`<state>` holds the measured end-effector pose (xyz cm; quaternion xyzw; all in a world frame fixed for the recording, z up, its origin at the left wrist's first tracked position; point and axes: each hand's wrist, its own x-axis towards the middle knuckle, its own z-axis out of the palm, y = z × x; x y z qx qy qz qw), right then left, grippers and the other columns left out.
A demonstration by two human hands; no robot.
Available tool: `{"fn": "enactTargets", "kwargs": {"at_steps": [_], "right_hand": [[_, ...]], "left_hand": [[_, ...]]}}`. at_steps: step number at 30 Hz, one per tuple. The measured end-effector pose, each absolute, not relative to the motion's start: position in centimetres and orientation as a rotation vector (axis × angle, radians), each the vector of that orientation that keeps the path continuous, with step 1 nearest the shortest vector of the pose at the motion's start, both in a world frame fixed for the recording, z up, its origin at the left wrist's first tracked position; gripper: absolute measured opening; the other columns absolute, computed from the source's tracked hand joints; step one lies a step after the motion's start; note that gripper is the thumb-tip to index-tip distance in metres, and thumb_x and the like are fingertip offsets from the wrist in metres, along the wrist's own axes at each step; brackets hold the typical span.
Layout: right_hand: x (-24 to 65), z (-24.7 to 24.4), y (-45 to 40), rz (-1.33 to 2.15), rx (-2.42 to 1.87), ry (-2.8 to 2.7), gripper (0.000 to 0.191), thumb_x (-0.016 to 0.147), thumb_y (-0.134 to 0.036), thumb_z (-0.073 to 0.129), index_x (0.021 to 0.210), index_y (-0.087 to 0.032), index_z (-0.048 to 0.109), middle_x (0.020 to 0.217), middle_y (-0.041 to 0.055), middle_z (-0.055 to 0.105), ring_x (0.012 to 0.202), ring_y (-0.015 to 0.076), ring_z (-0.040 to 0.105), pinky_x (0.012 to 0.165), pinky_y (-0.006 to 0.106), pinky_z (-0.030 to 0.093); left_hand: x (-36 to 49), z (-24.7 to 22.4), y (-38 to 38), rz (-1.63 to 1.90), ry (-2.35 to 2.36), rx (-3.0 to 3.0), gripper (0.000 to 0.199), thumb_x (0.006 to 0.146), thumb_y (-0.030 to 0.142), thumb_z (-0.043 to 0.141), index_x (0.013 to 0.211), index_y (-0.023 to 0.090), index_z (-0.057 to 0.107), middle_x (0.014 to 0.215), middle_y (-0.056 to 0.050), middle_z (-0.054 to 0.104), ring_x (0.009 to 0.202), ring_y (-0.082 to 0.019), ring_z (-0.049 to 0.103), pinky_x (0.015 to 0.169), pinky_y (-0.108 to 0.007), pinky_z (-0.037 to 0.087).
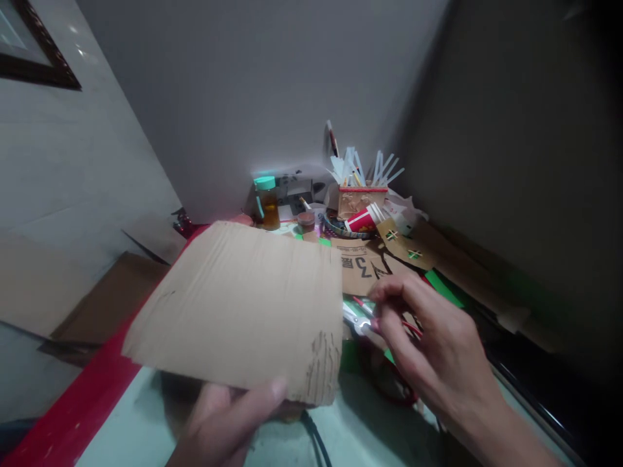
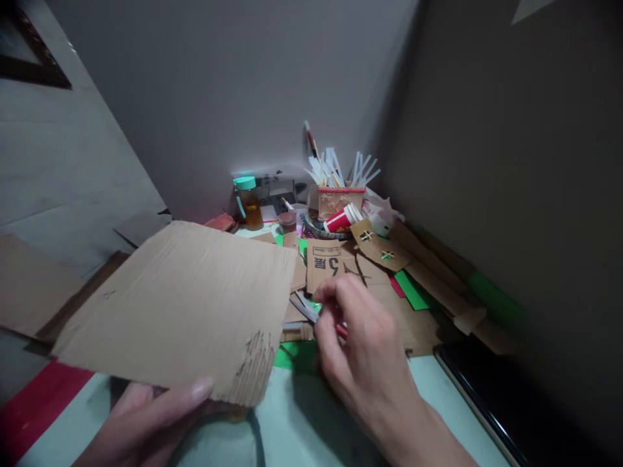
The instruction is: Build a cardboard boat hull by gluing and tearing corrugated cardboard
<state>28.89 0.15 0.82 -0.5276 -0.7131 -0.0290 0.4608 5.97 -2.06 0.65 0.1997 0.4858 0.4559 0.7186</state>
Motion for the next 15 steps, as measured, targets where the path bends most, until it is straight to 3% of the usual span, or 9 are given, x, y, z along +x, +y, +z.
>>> {"fn": "enactTargets", "kwargs": {"at_steps": [4,8,12,15], "right_hand": [[27.4,0.5,-0.7,-0.003,-1.131,-1.851,0.008,0.093,-0.01,0.055,0.094,-0.018,0.057,0.08,-0.0001,0.059,0.065,0.0094,0.056,0.056,0.02,0.046],[26.5,-0.1,-1.1,-0.031,-0.927,-2.042,0.022,0.092,-0.009,0.063,0.113,-0.014,0.059,0.097,0.0067,0.065,0.088,0.0167,0.057,0.078,0.031,0.048],[25.8,-0.4,-1.2,-0.082,-0.793,-2.092,0.02,0.098,-0.015,0.055,0.116,-0.014,0.063,0.101,0.0076,0.071,0.088,0.0197,0.058,0.078,0.035,0.046],[25.8,0.2,-1.6,-0.075,-0.817,-2.169,0.033,0.106,-0.021,0.035,0.116,-0.014,0.066,0.099,0.0081,0.073,0.085,0.0202,0.061,0.078,0.036,0.048]], "left_hand": [[6.2,1.1,-2.0,1.043,1.027,0.384,0.085,0.069,0.017,0.083,0.147,0.026,0.049,0.118,-0.006,0.077,0.112,-0.032,0.07,0.078,-0.032,0.065],[6.6,1.2,-2.2,1.064,0.912,0.374,0.088,0.072,0.013,0.075,0.152,0.026,0.04,0.12,-0.008,0.076,0.113,-0.034,0.069,0.083,-0.038,0.062],[6.6,1.1,-2.2,1.03,0.894,0.313,0.081,0.071,0.014,0.078,0.146,0.023,0.049,0.114,-0.007,0.078,0.117,-0.032,0.067,0.1,-0.041,0.054],[6.4,0.7,-2.1,1.026,1.028,0.421,0.06,0.069,0.024,0.084,0.126,0.018,0.066,0.106,-0.008,0.08,0.118,-0.035,0.066,0.1,-0.042,0.053]]}}
